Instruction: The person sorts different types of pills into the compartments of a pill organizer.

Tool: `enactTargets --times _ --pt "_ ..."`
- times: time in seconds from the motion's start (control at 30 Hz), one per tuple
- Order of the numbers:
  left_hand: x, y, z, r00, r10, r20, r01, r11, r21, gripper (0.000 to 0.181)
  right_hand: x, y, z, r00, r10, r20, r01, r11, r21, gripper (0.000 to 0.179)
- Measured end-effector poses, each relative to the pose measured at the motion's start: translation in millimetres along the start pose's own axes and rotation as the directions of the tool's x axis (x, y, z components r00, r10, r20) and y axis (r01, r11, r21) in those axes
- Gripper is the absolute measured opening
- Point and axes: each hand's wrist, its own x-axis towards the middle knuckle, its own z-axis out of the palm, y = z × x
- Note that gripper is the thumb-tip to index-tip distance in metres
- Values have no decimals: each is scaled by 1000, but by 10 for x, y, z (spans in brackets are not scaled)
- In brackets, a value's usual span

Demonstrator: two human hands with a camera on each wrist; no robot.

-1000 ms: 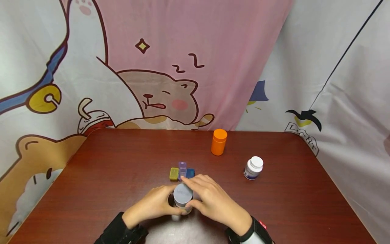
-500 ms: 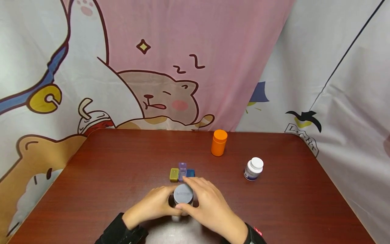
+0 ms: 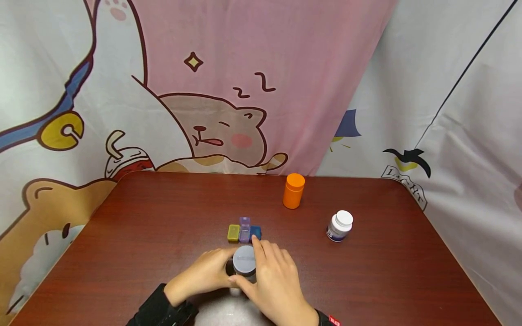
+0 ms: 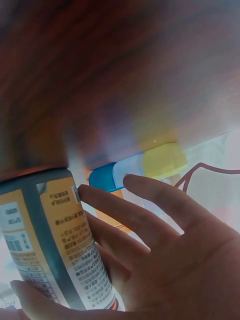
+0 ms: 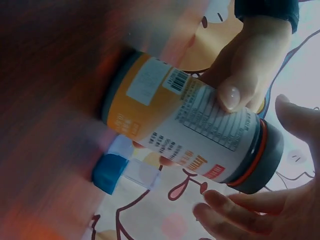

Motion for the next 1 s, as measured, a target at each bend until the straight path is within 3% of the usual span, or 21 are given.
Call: enactTargets --times 0.17,0.4,0.63,0.87,1.0 --pt "-2 3 -3 1000 -4 11 4 1000 -10 69 28 46 91 999 25 -20 -24 999 43 95" --pt "-5 1 -1 1000 1 21 0 999 -49 70 35 37 125 998 57 13 -59 988 144 83" --pt "0 -1 -1 1000 11 22 -10 999 -46 67 39 52 74 1000 -2 -17 5 983 183 80" --pt "6 -4 3 1000 25 14 -24 999 -30 61 60 97 -23 995 -18 96 -17 936 352 80" --pt "11 -9 10 999 36 5 -36 999 -24 61 74 128 -38 991 -53 121 -4 904 428 83"
